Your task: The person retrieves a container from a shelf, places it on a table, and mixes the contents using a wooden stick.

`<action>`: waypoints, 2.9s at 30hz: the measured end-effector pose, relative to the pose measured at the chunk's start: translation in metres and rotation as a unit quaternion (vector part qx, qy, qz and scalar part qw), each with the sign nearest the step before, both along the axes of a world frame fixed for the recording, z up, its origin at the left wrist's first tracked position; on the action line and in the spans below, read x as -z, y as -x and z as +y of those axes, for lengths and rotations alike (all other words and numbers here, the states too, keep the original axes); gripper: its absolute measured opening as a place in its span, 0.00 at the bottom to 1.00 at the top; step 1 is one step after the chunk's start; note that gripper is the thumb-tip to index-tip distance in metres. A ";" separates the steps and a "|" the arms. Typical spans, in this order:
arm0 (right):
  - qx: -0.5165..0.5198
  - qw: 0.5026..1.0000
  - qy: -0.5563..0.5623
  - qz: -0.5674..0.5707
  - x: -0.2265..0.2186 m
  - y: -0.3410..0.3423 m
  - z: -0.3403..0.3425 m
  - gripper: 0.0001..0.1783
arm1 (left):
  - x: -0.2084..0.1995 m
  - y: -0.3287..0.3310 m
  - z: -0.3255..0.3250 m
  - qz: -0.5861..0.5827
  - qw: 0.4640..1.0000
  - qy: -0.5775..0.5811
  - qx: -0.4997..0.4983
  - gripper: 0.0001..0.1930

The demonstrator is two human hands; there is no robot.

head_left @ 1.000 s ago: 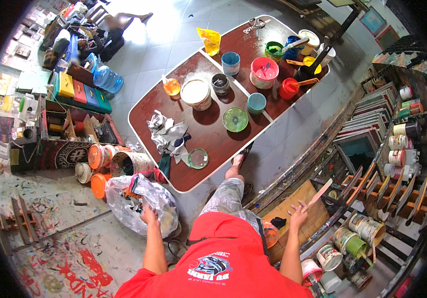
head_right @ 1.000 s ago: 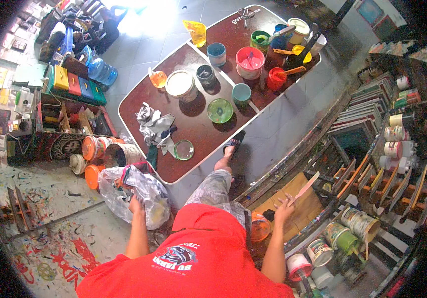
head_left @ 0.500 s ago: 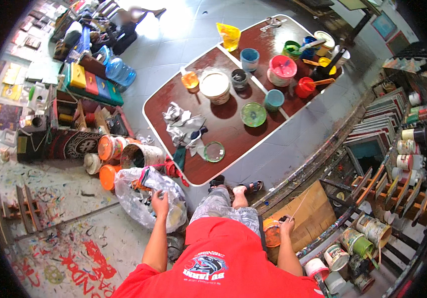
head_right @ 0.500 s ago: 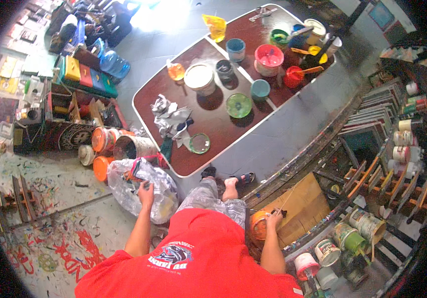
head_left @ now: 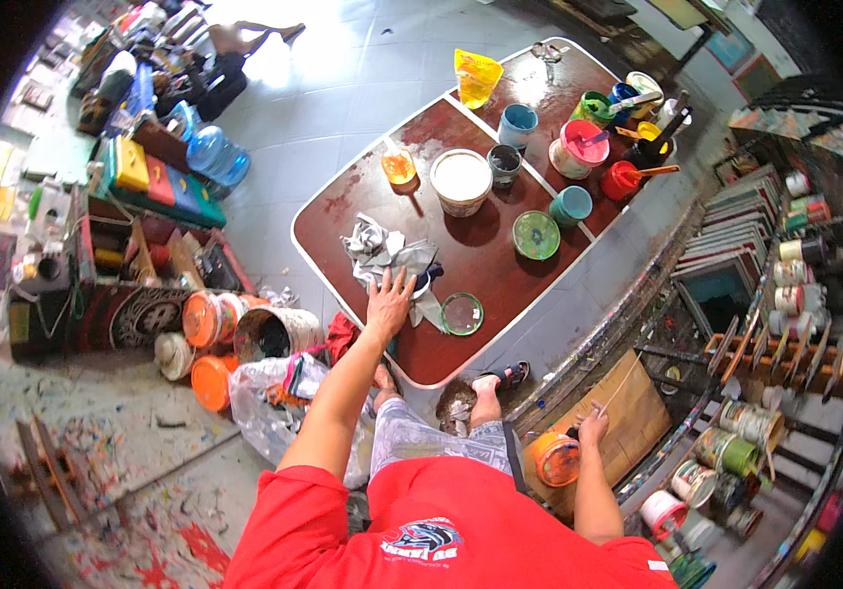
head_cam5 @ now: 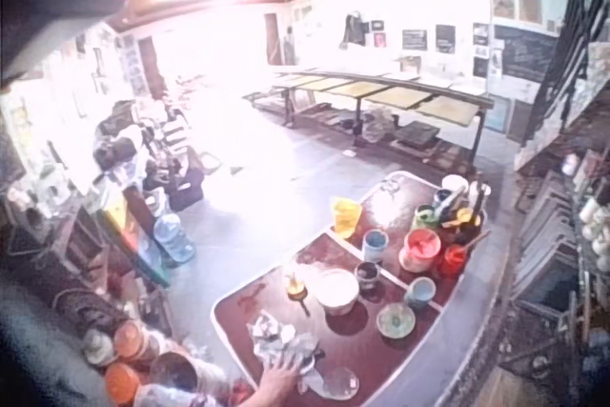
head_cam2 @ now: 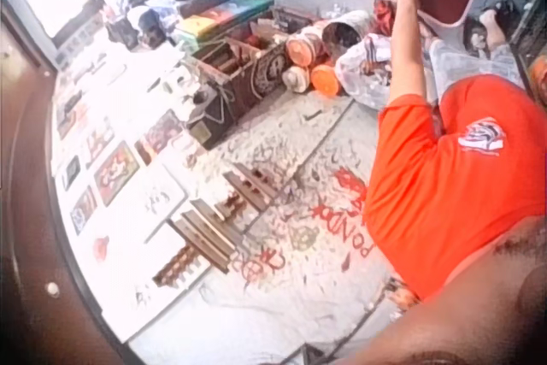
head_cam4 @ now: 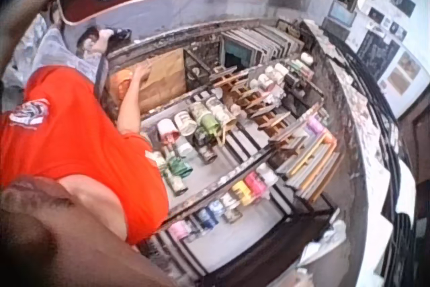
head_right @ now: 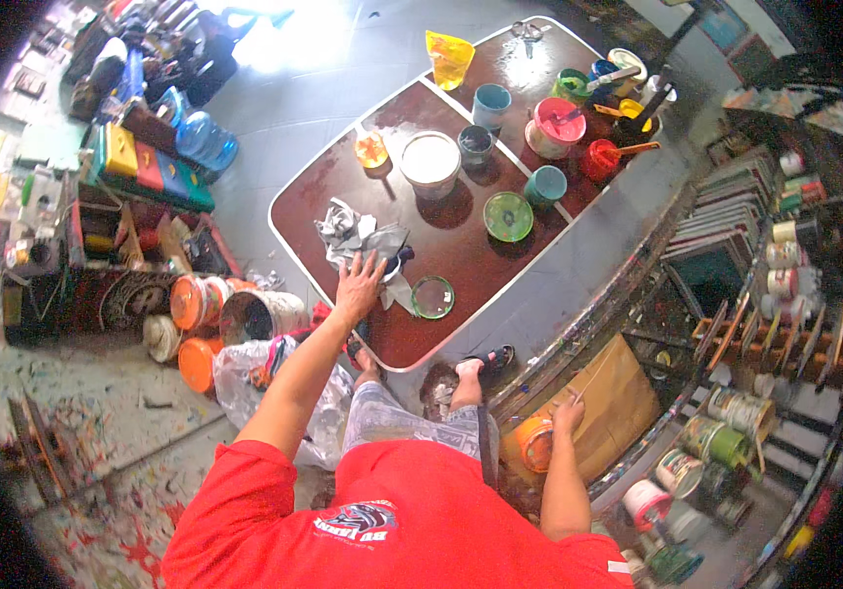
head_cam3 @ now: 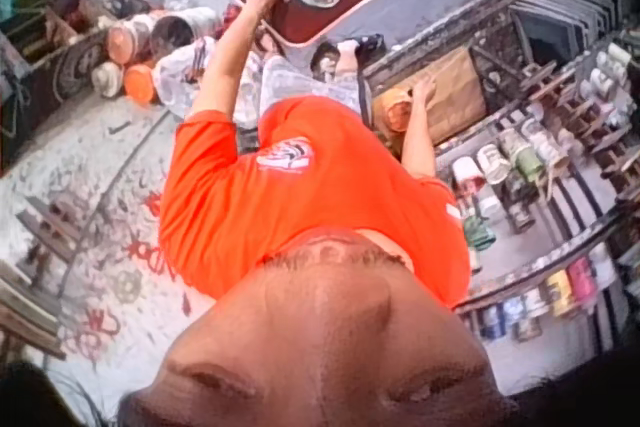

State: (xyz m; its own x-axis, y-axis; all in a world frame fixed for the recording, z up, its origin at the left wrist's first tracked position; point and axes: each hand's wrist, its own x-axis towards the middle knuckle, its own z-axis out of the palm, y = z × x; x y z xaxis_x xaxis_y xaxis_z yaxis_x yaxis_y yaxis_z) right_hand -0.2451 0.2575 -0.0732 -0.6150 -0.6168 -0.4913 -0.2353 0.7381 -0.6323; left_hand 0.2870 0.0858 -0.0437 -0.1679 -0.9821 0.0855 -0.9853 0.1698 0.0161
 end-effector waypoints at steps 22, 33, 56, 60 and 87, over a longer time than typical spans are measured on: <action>0.274 0.953 -0.105 0.074 0.007 -0.299 0.249 0.13 | -0.035 -0.091 -0.047 0.361 0.918 -0.163 -0.035 0.18; 0.164 0.957 -0.020 0.240 -0.011 -0.294 0.193 0.16 | -0.041 -0.179 -0.007 0.559 0.811 -0.049 -0.165 0.20; -0.022 0.891 0.405 0.202 -0.153 -0.468 -0.278 0.11 | -0.022 -0.422 0.100 0.545 0.717 0.027 -0.433 0.17; 0.036 0.882 0.396 0.253 -0.107 -0.500 -0.298 0.12 | 0.015 -0.518 0.026 0.617 0.686 0.007 -0.386 0.17; -0.043 0.913 0.053 0.403 -0.120 -0.648 -0.464 0.12 | -0.044 -0.751 -0.402 0.574 0.783 -0.171 -0.164 0.24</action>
State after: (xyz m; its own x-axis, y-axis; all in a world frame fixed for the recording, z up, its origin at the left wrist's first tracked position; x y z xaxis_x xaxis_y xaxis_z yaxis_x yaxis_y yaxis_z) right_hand 0.4031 -0.2069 0.0464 -0.6970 -0.6980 0.1643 -0.7099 0.6396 -0.2948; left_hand 1.0381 -0.3162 0.0004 0.0926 -0.9547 -0.2829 -0.2770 -0.2976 0.9136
